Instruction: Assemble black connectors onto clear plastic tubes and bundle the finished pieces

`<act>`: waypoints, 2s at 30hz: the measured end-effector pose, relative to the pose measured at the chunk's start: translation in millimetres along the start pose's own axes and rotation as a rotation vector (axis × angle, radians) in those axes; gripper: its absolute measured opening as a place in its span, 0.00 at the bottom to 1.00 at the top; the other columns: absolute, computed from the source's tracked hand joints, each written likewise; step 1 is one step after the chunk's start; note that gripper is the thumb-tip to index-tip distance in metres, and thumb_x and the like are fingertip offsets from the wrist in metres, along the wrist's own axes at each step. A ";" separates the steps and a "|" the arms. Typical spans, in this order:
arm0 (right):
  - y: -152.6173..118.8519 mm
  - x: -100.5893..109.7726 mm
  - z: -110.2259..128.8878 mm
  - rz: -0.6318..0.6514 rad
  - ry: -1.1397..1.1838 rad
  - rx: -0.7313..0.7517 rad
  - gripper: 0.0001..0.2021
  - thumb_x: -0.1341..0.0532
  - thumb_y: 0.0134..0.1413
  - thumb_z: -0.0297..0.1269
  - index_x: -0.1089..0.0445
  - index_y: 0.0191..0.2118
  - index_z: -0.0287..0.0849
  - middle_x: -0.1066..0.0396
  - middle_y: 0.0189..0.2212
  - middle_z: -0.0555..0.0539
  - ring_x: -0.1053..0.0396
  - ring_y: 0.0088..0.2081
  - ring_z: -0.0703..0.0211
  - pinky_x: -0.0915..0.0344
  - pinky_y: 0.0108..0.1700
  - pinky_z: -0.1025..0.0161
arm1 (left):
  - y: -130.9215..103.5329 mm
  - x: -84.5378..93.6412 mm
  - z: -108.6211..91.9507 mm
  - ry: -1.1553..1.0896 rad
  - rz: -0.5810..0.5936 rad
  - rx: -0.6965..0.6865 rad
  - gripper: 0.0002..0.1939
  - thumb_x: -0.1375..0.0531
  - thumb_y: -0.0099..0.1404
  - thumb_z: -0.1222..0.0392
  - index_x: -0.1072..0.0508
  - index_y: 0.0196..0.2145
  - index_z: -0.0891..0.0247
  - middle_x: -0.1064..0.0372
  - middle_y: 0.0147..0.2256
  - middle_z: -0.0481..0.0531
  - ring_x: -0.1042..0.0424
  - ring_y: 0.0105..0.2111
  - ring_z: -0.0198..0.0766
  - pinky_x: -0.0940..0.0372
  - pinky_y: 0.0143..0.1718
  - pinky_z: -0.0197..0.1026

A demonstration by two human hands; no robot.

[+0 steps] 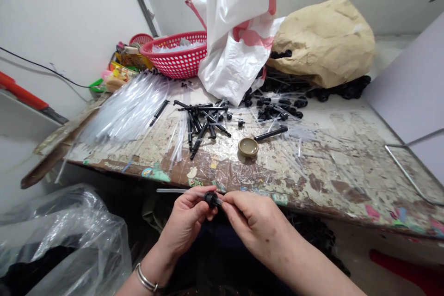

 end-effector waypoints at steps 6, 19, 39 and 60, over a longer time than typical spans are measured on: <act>-2.4 -2.3 -3.6 0.000 0.004 -0.001 0.10 0.48 0.58 0.30 0.29 0.32 0.43 0.30 0.23 0.52 0.35 0.24 0.68 0.40 0.29 0.72 | -2.2 2.7 6.5 0.049 -0.018 0.033 0.15 0.31 0.48 0.60 0.22 0.36 0.64 0.25 0.26 0.50 0.30 0.23 0.30 0.38 0.25 0.31; 3.2 -30.5 -18.6 0.102 0.076 -0.076 0.14 0.51 0.62 0.36 0.29 0.33 0.42 0.32 0.22 0.51 0.35 0.24 0.67 0.39 0.28 0.70 | -6.6 16.8 4.3 0.051 -0.097 0.000 0.14 0.32 0.50 0.59 0.23 0.35 0.65 0.25 0.29 0.51 0.33 0.24 0.30 0.40 0.26 0.32; 169.8 -30.8 -44.8 0.006 -0.690 0.032 0.10 0.44 0.49 0.23 0.25 0.32 0.38 0.34 0.41 0.36 0.42 0.45 0.46 0.39 0.42 0.57 | -19.0 68.6 8.7 -0.070 -0.289 0.006 0.12 0.38 0.58 0.58 0.27 0.39 0.64 0.34 0.23 0.47 0.37 0.24 0.29 0.44 0.27 0.32; 78.4 147.8 -29.2 -0.477 0.543 -0.095 0.06 0.42 0.56 0.38 0.35 0.38 0.45 0.44 0.18 0.57 0.40 0.20 0.70 0.36 0.27 0.66 | -9.1 56.7 22.3 -0.056 -0.231 0.115 0.16 0.32 0.51 0.59 0.23 0.39 0.63 0.24 0.35 0.55 0.30 0.28 0.31 0.39 0.29 0.33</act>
Point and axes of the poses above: each hand's wrist, its own y-axis towards the middle knuckle, its own x-axis out of the back of the hand, z = x × y, the point moved 9 cm from there along y, towards the middle knuckle
